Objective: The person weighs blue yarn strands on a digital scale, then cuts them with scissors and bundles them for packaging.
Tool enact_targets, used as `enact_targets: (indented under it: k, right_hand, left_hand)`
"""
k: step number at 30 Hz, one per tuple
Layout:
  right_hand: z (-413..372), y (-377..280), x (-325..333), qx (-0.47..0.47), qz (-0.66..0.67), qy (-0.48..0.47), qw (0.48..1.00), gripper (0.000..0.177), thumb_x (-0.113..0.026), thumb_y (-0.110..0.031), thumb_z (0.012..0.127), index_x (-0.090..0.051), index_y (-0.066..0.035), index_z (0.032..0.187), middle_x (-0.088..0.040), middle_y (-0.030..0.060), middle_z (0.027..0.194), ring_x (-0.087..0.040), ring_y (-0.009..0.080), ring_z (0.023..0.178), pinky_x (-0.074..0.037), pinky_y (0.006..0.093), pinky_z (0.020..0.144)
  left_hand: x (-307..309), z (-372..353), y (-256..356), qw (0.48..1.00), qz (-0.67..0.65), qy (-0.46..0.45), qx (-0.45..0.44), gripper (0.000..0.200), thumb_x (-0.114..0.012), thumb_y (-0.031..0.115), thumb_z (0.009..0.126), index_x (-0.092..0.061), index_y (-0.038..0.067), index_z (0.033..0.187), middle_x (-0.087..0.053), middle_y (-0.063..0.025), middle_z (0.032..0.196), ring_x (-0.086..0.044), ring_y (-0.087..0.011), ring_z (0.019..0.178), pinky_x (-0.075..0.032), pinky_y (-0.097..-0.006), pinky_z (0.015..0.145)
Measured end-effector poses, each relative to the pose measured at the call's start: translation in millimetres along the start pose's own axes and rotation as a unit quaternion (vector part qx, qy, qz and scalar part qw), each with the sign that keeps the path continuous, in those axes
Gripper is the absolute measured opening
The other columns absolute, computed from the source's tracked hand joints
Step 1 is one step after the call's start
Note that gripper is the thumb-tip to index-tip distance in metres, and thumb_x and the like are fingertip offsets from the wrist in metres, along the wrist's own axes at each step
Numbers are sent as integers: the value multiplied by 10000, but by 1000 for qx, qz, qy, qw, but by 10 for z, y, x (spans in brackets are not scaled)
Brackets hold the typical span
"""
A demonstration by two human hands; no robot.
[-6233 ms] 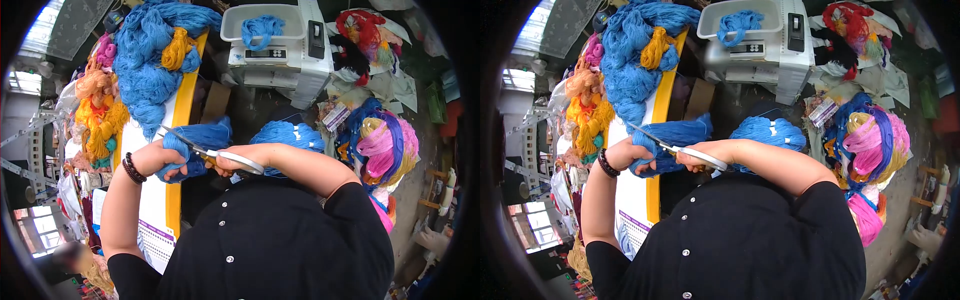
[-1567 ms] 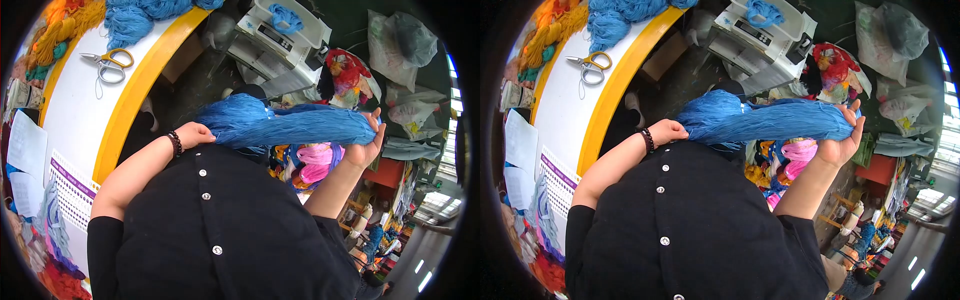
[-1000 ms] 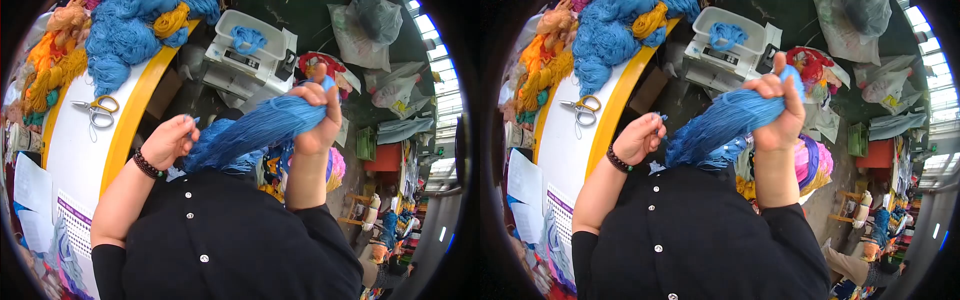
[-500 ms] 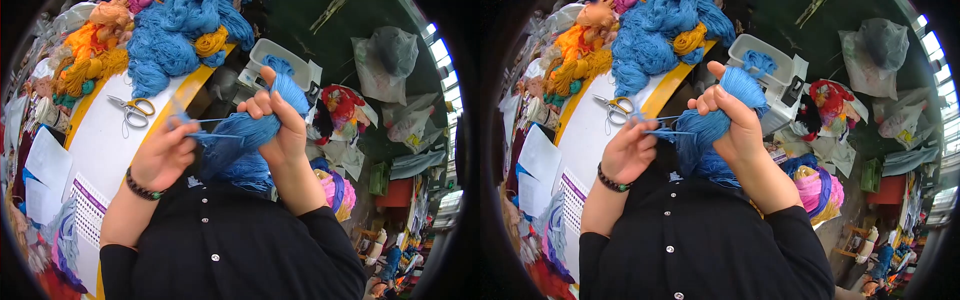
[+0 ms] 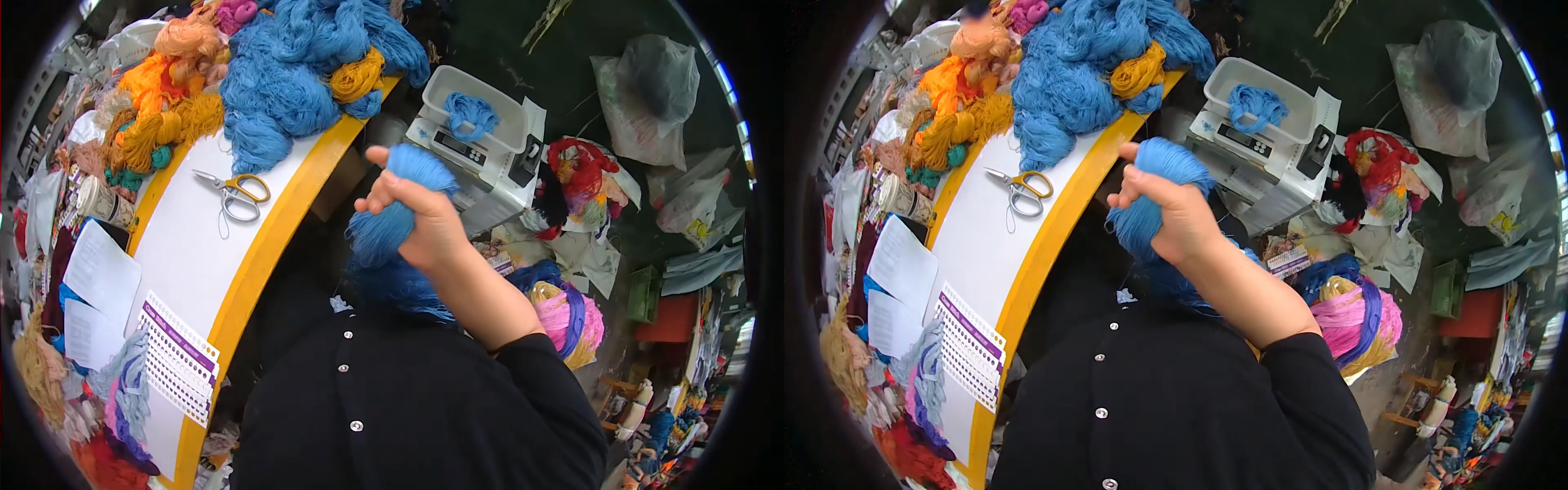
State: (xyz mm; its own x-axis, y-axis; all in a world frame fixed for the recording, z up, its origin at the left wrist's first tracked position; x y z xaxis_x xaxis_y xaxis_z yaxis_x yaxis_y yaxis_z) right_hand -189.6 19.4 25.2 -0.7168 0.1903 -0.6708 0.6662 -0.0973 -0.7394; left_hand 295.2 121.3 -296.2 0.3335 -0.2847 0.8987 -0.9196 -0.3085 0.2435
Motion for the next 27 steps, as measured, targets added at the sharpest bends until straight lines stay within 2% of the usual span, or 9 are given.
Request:
enact_targets:
  k: [6, 10, 13, 16, 19, 21, 24, 26, 27]
  right_hand:
    - [-11, 223, 46, -69, 32, -20, 997, 293, -659, -104, 821, -581, 0, 1084, -600, 47, 815, -591, 152, 706, -504, 357, 741]
    - [3, 361, -21, -124, 98, -79, 984, 359, -636, -166, 863, -529, 32, 1143, -622, 91, 819, -625, 198, 766, -519, 353, 765]
    - [-33, 458, -112, -188, 164, -109, 962, 359, -622, -172, 886, -513, 23, 1167, -640, 109, 849, -627, 208, 798, -511, 347, 766]
    - [-64, 504, -235, -234, 155, -126, 952, 326, -613, -165, 891, -533, 9, 1155, -636, 92, 846, -616, 197, 806, -495, 321, 762]
    - [-42, 471, -262, -225, 122, -150, 955, 329, -606, -182, 897, -541, 4, 1161, -639, 78, 869, -609, 185, 828, -489, 303, 759]
    - [46, 426, -190, -150, 86, -145, 974, 402, -641, -242, 875, -558, 45, 1144, -639, 109, 898, -602, 198, 827, -482, 345, 798]
    - [165, 266, 327, -222, -104, -125, 961, 602, -536, -562, 881, -647, 5, 1054, -665, 150, 974, -635, 248, 921, -475, 366, 859]
    - [391, 5, 957, -298, -384, -85, 870, 752, -424, -704, 849, -714, -11, 858, -693, 159, 931, -660, 295, 913, -504, 397, 808]
    - [482, -132, 1194, -117, -635, 27, 764, 626, -508, -618, 847, -713, -29, 786, -684, 160, 843, -644, 334, 838, -505, 424, 745]
  left_hand:
    - [26, 179, -77, 999, 17, -34, 12, 249, -581, 217, 904, -613, 7, 1034, -628, -121, 923, -599, -233, 852, -463, -344, 769]
    - [630, 251, 679, 975, -179, -9, -131, 299, -592, 230, 914, -623, 11, 1115, -636, -105, 1010, -602, -197, 941, -469, -321, 851]
    - [1245, -75, 1941, 875, -393, -193, -206, 345, -565, 238, 930, -595, -16, 1161, -632, -132, 1109, -585, -247, 1081, -450, -343, 926]
    - [1478, -178, 2885, 740, -452, -189, -461, 865, -724, 453, 800, -321, -44, 1382, -392, -154, 1399, -446, -246, 1243, -352, -363, 1028]
    - [1477, 56, 3395, 654, -496, -402, -406, 976, -870, 380, 636, -347, 31, 1382, -405, -82, 1393, -414, -238, 1274, -373, -376, 1024]
    - [1308, 103, 3631, 601, -427, -560, -378, 737, -848, 187, 676, -462, 42, 1287, -540, -83, 1240, -527, -209, 1144, -442, -364, 944]
    - [1543, -289, 4060, 573, -362, -655, -335, 279, -673, 92, 801, -614, -84, 1010, -676, -153, 817, -673, -251, 776, -506, -348, 818]
    - [1725, -268, 4082, 586, -403, -625, -322, 394, -644, 241, 775, -625, -110, 953, -665, -199, 728, -674, -302, 741, -497, -411, 865]
    - [1781, -155, 4083, 563, -441, -609, -344, 441, -633, 278, 756, -622, -131, 921, -658, -216, 711, -672, -312, 687, -521, -420, 833]
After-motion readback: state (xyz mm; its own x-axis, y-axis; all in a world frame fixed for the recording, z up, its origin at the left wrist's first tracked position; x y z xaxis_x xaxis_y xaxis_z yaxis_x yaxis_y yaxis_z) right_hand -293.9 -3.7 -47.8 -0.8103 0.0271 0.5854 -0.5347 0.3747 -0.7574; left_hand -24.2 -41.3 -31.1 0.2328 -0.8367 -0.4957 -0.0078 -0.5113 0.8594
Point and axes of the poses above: each hand's wrist, its own z-axis towards the middle knuckle, its own x-axis out of the back of the hand, y = z × x, the point moved 2 cm from there along z, towards the middle knuckle
